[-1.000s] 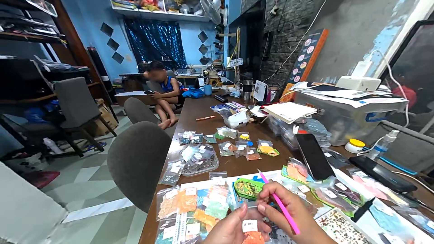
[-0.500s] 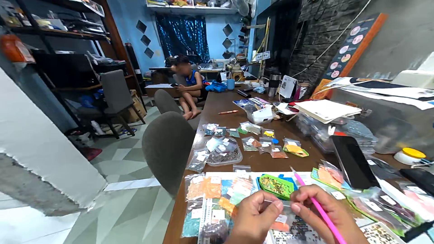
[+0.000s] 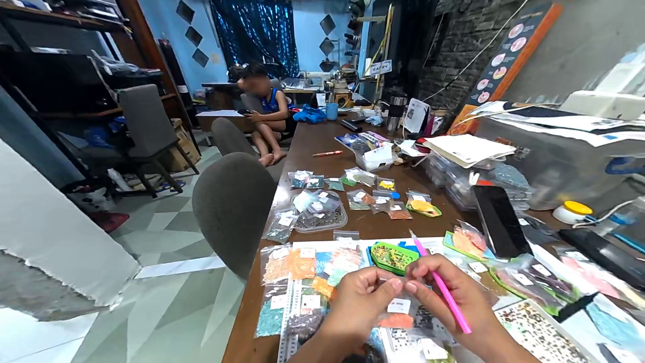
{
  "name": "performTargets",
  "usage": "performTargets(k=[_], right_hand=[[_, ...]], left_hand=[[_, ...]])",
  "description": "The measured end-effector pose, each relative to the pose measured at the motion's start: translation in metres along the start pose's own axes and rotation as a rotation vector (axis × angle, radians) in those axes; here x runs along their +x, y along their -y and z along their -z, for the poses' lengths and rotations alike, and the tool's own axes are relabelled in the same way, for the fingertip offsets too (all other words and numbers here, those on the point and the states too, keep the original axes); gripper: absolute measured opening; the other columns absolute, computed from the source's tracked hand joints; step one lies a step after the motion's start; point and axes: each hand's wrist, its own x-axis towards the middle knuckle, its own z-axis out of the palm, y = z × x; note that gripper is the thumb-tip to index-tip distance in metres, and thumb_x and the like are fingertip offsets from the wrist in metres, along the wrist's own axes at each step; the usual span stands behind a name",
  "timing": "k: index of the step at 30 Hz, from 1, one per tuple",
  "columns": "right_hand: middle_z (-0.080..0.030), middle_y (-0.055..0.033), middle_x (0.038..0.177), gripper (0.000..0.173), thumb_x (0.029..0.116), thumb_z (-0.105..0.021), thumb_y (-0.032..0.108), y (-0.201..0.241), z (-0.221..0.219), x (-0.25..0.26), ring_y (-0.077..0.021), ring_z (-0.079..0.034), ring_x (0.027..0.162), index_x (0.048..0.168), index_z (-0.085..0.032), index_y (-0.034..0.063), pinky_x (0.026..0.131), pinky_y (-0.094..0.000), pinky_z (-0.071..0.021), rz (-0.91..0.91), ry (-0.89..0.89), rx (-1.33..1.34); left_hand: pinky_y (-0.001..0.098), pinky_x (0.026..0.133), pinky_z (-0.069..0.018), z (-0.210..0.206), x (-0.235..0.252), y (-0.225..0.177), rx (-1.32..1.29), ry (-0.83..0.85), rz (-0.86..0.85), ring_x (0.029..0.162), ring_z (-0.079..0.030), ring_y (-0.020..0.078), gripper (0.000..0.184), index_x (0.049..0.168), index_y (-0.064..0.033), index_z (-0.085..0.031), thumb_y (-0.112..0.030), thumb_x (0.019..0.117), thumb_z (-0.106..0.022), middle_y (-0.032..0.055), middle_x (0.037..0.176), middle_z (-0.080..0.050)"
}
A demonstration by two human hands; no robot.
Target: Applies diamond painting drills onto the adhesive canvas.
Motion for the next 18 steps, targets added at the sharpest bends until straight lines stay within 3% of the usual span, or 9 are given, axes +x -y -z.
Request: performTargets(k=[2,6,8,11,14,16,18], right_hand=[[-0.068,0.006,0.094,0.011,0.1006,-0.064,0.025,0.001,0.001,0.002,0.0035,-0.061,0.08,0.106,-0.063,0.0144,0.071,-0.0121,-0.051,-0.027,-0.032,0.005],[-0.07,0.0045,0.093,0.015,0.0997,-0.064,0.029,0.007,0.017,0.008,-0.0028,-0.067,0.084,0.105,-0.064,0.0149,0.076,-0.0193,-0.0567,-0.12,-0.105,-0.051],[-0.068,0.0073,0.089,0.012,0.0959,-0.067,0.025,0.009,0.029,0.01,0.0003,-0.063,0.078,0.101,-0.065,0.0149,0.071,-0.016,-0.0528,-0.221,-0.065,-0.071],[-0.063,0.0061,0.085,0.016,0.0932,-0.068,0.022,0.015,0.043,0.011,0.0023,-0.057,0.073,0.102,-0.065,0.0091,0.065,-0.0153,-0.0478,-0.356,0.225,-0.146],[-0.068,-0.0088,0.096,0.029,0.0908,-0.074,0.024,0.022,0.041,0.01,-0.0126,-0.063,0.08,0.108,-0.065,0.0021,0.071,-0.0308,-0.0526,-0.38,0.529,-0.247],[-0.067,-0.0146,0.098,0.034,0.0873,-0.079,0.026,0.024,0.036,0.008,-0.0241,-0.065,0.088,0.108,-0.067,0.0016,0.077,-0.0434,-0.0534,-0.349,0.632,-0.295],[-0.067,-0.0173,0.099,0.034,0.086,-0.081,0.024,0.027,0.035,0.009,-0.0311,-0.064,0.092,0.108,-0.068,0.0015,0.081,-0.0496,-0.052,-0.349,0.702,-0.348]], left_hand=[[0.0195,0.066,-0.0549,-0.001,-0.001,0.0,-0.025,-0.031,-0.009,0.073,-0.066,0.0024,0.01,0.101,-0.0034,-0.067,-0.009,0.1012,-0.058,-0.0025,0.086,-0.071],[0.0253,0.066,-0.0591,0.004,0.002,0.0,-0.094,-0.131,-0.061,0.074,-0.069,0.008,0.014,0.101,-0.0034,-0.064,-0.01,0.104,-0.052,0.0009,0.087,-0.071],[0.0265,0.066,-0.0604,0.006,0.004,-0.002,-0.144,-0.165,-0.054,0.073,-0.069,0.0095,0.014,0.1,-0.003,-0.063,-0.009,0.1044,-0.052,0.0023,0.087,-0.071],[0.0282,0.066,-0.0614,0.009,0.006,-0.001,-0.216,-0.194,-0.01,0.071,-0.07,0.0124,0.015,0.101,-0.0006,-0.063,-0.008,0.1052,-0.051,0.0055,0.087,-0.072],[0.0324,0.07,-0.0632,0.01,0.009,-0.002,-0.277,-0.236,0.072,0.075,-0.072,0.0168,0.02,0.107,0.0023,-0.061,-0.01,0.1086,-0.046,0.009,0.09,-0.072],[0.0348,0.073,-0.0627,0.013,0.012,0.001,-0.288,-0.237,0.103,0.078,-0.072,0.0181,0.025,0.114,0.0033,-0.06,-0.013,0.1102,-0.041,0.01,0.096,-0.071],[0.0352,0.073,-0.0626,0.013,0.013,0.001,-0.308,-0.245,0.139,0.078,-0.072,0.0189,0.028,0.119,0.005,-0.058,-0.014,0.1111,-0.038,0.0115,0.099,-0.071]])
